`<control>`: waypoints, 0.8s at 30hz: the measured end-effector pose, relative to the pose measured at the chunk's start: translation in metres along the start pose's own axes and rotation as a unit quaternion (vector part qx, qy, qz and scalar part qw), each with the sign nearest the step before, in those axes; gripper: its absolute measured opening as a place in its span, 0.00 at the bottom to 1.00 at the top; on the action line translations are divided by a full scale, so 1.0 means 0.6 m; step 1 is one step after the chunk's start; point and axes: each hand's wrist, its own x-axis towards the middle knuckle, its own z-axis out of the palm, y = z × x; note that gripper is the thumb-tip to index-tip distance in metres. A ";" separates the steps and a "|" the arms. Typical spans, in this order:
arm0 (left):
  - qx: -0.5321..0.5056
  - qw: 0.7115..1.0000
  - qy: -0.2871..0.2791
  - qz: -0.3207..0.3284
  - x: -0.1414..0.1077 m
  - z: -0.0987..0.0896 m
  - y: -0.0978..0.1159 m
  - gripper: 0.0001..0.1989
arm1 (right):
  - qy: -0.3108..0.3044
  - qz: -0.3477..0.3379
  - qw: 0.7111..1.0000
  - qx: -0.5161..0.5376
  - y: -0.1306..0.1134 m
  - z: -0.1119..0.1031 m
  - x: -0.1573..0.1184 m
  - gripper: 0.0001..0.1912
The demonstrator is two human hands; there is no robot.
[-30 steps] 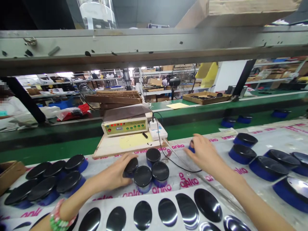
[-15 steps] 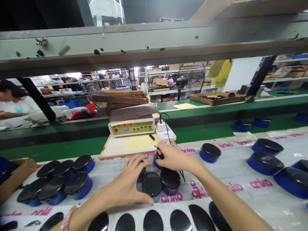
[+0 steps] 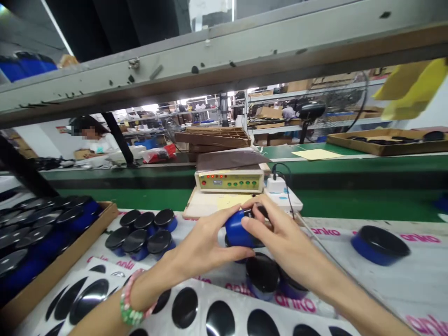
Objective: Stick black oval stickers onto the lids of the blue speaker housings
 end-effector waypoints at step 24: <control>0.256 0.820 -0.239 -0.452 -0.044 -0.261 -0.220 0.16 | -0.325 -0.156 0.851 -0.382 -0.060 0.253 0.121 0.13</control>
